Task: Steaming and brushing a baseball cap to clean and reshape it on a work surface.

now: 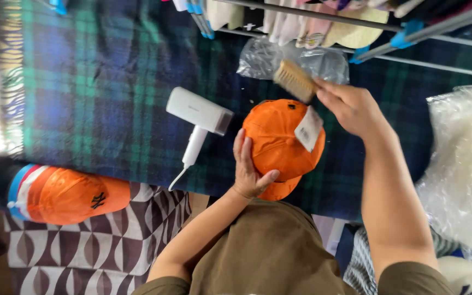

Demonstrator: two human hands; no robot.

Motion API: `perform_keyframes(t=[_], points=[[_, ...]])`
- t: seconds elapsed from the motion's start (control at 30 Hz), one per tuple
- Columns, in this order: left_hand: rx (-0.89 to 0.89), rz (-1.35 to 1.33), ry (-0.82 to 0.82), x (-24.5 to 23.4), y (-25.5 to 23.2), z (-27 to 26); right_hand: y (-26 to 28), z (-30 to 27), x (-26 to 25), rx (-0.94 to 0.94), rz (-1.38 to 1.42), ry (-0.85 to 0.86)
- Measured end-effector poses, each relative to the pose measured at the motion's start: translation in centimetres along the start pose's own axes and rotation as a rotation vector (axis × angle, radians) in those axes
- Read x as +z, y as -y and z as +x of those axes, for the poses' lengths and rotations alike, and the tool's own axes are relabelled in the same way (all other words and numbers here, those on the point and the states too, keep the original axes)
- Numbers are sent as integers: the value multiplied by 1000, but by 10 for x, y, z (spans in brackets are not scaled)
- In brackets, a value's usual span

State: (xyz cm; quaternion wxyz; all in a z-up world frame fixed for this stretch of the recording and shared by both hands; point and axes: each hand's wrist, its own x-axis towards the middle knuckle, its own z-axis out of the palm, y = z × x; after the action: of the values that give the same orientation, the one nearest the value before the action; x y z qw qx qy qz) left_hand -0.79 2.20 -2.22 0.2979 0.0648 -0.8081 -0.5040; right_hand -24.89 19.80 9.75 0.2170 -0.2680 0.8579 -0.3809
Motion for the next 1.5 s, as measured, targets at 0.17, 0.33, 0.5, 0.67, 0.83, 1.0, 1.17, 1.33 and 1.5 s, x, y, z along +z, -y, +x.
perform_keyframes(t=[0.17, 0.33, 0.5, 0.67, 0.83, 1.0, 1.17, 1.33, 1.5], points=[[7, 4, 1, 1, 5, 2, 5, 2, -12, 124, -323, 104], [2, 122, 33, -24, -25, 22, -7, -8, 12, -278, -403, -420], [-164, -399, 56, -40, -117, 77, 107, -89, 79, -145, -282, -452], [-445, -674, -81, -45, -118, 101, 99, -98, 117, -499, -62, -578], [-340, -234, 285, -69, -98, 114, 29, -97, 108, -421, -206, -719], [-198, 280, 844, -62, -84, 166, 11, -98, 120, -216, -49, -650], [-479, 342, 678, -48, 18, 171, 19, -102, 113, 1, 61, -505], [-703, 646, 766, -70, -5, 183, 17, -98, 120, 60, 188, -520], [-98, 312, 657, -75, -86, 159, 18, -95, 128, 87, 171, -556]])
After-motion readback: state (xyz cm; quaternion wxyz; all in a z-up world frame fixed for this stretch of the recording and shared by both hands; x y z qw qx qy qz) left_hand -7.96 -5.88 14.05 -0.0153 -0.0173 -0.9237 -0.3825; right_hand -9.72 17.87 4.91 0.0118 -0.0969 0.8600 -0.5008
